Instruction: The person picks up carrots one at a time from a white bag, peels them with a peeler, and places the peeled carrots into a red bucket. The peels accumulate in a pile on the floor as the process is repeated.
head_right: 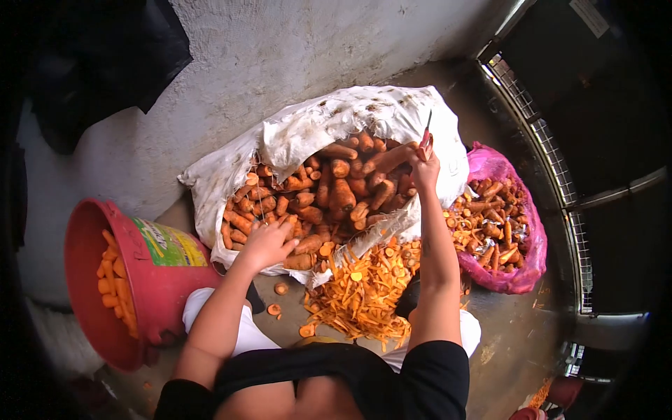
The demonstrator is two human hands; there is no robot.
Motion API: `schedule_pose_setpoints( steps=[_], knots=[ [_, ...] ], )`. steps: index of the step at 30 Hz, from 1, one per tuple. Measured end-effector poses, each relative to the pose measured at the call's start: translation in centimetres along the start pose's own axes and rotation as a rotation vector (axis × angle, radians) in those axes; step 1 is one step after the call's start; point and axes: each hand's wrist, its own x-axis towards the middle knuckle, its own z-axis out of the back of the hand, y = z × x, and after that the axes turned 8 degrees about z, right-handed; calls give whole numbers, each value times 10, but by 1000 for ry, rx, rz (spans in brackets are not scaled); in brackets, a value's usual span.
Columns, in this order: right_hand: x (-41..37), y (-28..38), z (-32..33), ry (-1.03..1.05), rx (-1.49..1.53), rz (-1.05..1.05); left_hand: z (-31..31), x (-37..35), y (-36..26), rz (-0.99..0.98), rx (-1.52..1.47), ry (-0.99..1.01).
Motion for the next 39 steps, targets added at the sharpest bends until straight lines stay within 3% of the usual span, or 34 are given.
schedule_pose_setpoints(
  steps=[2,3,6,9,10,12,14,16,19,22,23,26,27,32,33,39],
  knots=[
    [-25,87,4,90,154,-150,8,0,-9,17,-213,-66],
    [-37,113,6,154,160,-195,18,-3,-15,31,-478,48],
    [-82,175,-3,389,417,-269,0,14,-16,-222,-1087,188],
    [-134,208,-27,459,631,-265,2,-11,-33,-493,-1439,633],
    [-146,202,-31,460,707,-278,3,-22,-45,-629,-1515,672],
    [-168,212,-33,472,654,-367,2,-34,-43,-633,-1503,974],
    [-181,205,-38,414,466,-289,-9,-37,-37,-374,-1512,860],
    [-192,213,-28,333,-6,-232,-11,-41,-35,-291,-1458,756],
    [-220,187,-9,161,68,-208,-14,-40,-23,-345,-1554,834],
    [-270,168,15,147,41,-327,-6,-52,-19,-334,-1347,628],
    [-286,162,19,153,14,-333,-4,-58,-21,-414,-1091,370],
    [-314,158,21,142,-19,-332,-13,-65,-18,-284,-341,-250],
    [-319,158,20,144,-14,-284,-8,-68,-20,-245,-245,-250],
    [-324,184,2,177,-102,-89,-16,-71,-10,-419,-156,-432],
    [-323,192,-3,161,-271,91,-16,-73,-10,-430,-166,-450],
    [-323,202,-9,207,-260,44,-8,-79,-11,-400,-191,-467]
  ],
)
